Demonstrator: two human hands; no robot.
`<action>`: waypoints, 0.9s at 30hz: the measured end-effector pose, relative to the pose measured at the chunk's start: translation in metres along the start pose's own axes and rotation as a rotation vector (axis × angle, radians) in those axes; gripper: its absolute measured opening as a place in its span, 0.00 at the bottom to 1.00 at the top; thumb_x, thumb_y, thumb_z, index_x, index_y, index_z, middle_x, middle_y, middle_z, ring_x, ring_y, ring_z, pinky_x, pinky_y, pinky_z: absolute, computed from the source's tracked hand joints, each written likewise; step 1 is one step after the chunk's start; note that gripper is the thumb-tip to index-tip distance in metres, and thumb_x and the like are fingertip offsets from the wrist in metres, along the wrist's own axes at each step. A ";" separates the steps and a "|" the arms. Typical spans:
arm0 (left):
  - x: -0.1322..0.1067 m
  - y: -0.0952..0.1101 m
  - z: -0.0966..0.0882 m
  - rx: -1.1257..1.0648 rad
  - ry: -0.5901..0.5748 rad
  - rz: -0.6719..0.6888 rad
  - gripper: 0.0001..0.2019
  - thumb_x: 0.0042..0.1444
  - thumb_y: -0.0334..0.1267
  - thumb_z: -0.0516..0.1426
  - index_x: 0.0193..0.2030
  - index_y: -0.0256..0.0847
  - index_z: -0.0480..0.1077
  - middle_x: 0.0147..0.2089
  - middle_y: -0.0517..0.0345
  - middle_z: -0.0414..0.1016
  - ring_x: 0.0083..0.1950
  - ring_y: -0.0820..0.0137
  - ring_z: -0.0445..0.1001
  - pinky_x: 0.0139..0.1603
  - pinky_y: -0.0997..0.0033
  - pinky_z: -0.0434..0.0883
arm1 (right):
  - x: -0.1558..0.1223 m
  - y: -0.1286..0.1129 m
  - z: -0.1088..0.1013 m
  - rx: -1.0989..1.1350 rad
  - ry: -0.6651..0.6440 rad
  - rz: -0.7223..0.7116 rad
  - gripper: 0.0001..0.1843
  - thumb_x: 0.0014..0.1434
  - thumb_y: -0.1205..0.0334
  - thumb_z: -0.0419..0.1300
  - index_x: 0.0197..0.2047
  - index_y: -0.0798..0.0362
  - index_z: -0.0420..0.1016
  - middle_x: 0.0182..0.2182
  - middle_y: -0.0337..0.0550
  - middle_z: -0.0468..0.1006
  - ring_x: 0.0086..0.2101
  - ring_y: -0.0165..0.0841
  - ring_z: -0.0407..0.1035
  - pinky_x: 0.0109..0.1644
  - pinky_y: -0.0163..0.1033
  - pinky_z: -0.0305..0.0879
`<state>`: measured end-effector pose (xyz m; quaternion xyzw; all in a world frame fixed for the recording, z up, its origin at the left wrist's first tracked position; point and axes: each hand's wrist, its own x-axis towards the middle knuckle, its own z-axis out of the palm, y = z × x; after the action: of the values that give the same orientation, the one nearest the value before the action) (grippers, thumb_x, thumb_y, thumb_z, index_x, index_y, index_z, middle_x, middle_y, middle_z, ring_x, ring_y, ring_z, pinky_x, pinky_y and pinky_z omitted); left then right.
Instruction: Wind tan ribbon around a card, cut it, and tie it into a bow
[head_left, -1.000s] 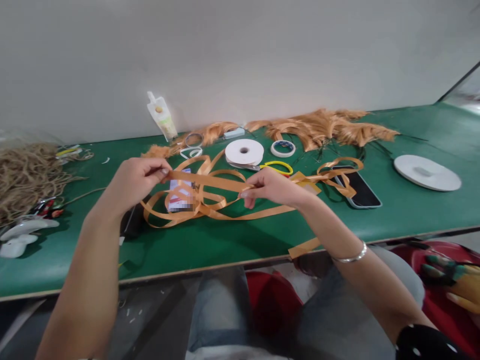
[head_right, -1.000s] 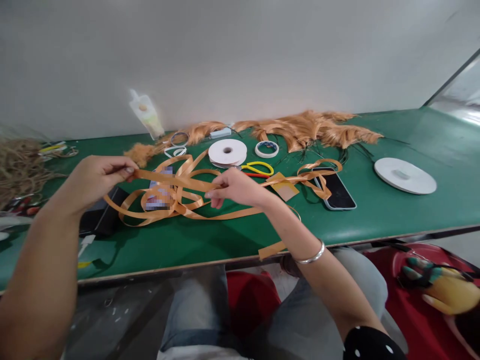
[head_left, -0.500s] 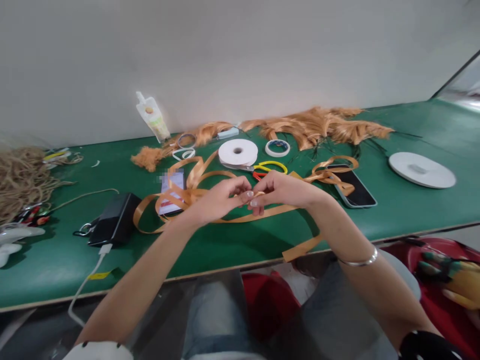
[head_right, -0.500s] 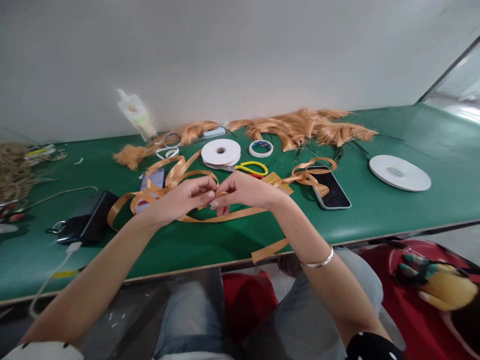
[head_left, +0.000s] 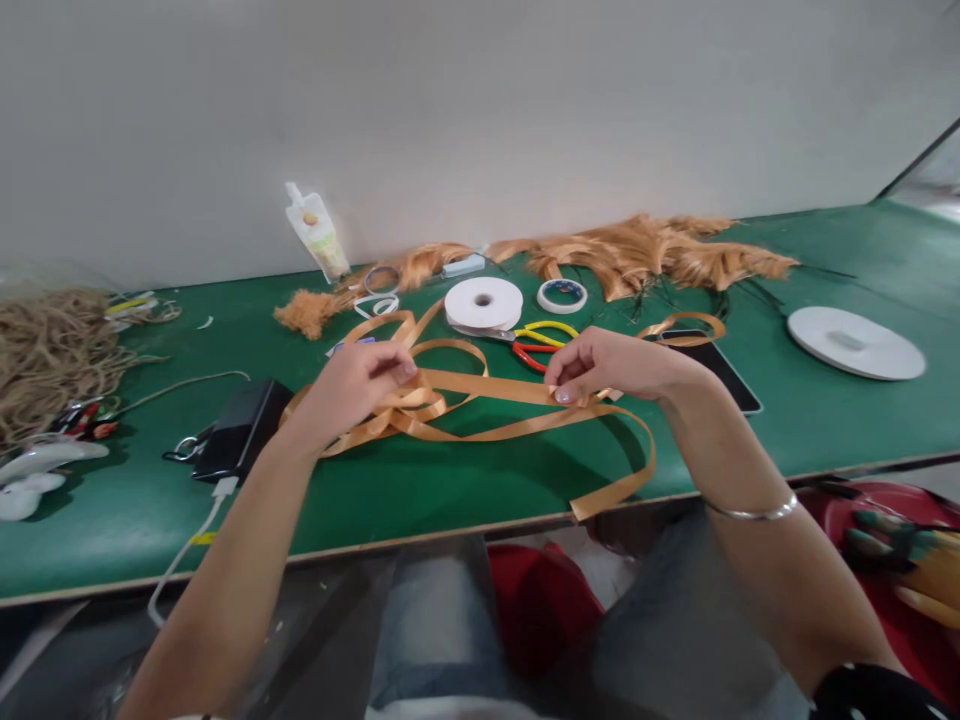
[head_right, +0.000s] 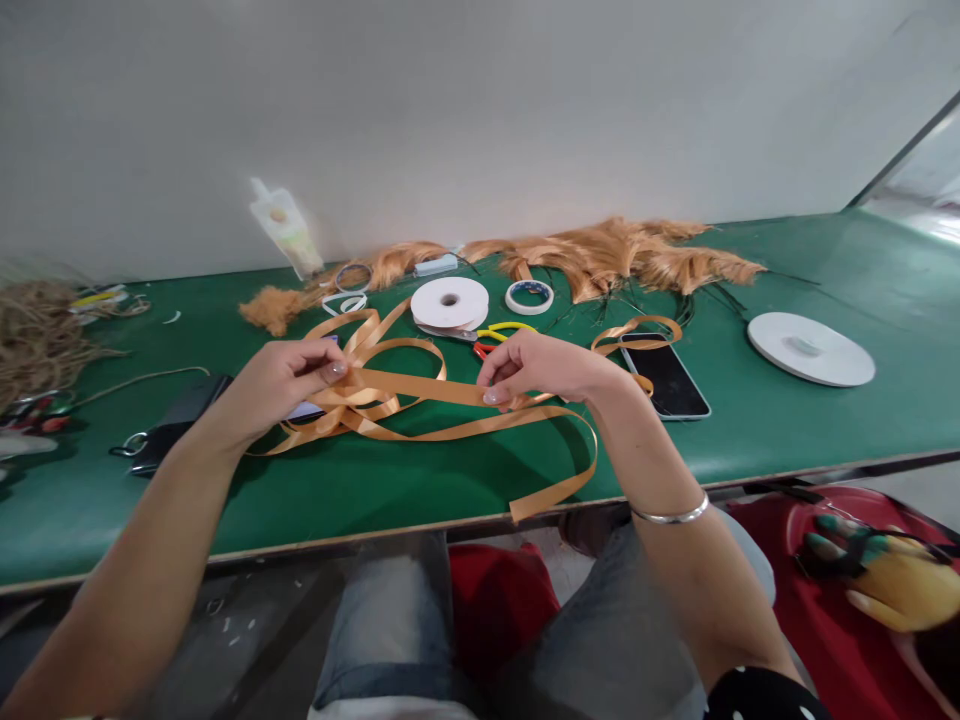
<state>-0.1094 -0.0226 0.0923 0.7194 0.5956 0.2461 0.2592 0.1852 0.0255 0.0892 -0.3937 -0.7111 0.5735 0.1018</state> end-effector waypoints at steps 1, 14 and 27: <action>0.000 -0.004 -0.004 0.044 0.039 -0.020 0.12 0.53 0.46 0.52 0.27 0.40 0.67 0.28 0.57 0.70 0.31 0.67 0.68 0.33 0.70 0.61 | -0.001 0.001 -0.002 -0.028 -0.009 0.003 0.09 0.42 0.60 0.67 0.28 0.55 0.78 0.21 0.37 0.75 0.24 0.25 0.68 0.27 0.30 0.61; 0.001 0.023 0.047 0.126 -0.012 0.155 0.20 0.57 0.45 0.50 0.56 0.42 0.62 0.57 0.48 0.67 0.58 0.58 0.64 0.53 0.62 0.62 | -0.001 0.008 0.005 -0.052 0.052 -0.130 0.11 0.48 0.57 0.62 0.29 0.57 0.75 0.23 0.38 0.73 0.26 0.26 0.67 0.33 0.33 0.63; 0.017 0.031 0.092 -0.532 -0.279 0.024 0.20 0.52 0.55 0.54 0.23 0.39 0.60 0.20 0.67 0.52 0.22 0.78 0.50 0.22 0.75 0.48 | -0.038 0.052 -0.063 -0.495 0.444 0.063 0.13 0.50 0.59 0.62 0.39 0.54 0.78 0.35 0.45 0.80 0.34 0.32 0.71 0.37 0.34 0.64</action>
<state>-0.0230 -0.0178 0.0453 0.6602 0.4601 0.2954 0.5149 0.2714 0.0476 0.0741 -0.5437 -0.7768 0.2863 0.1376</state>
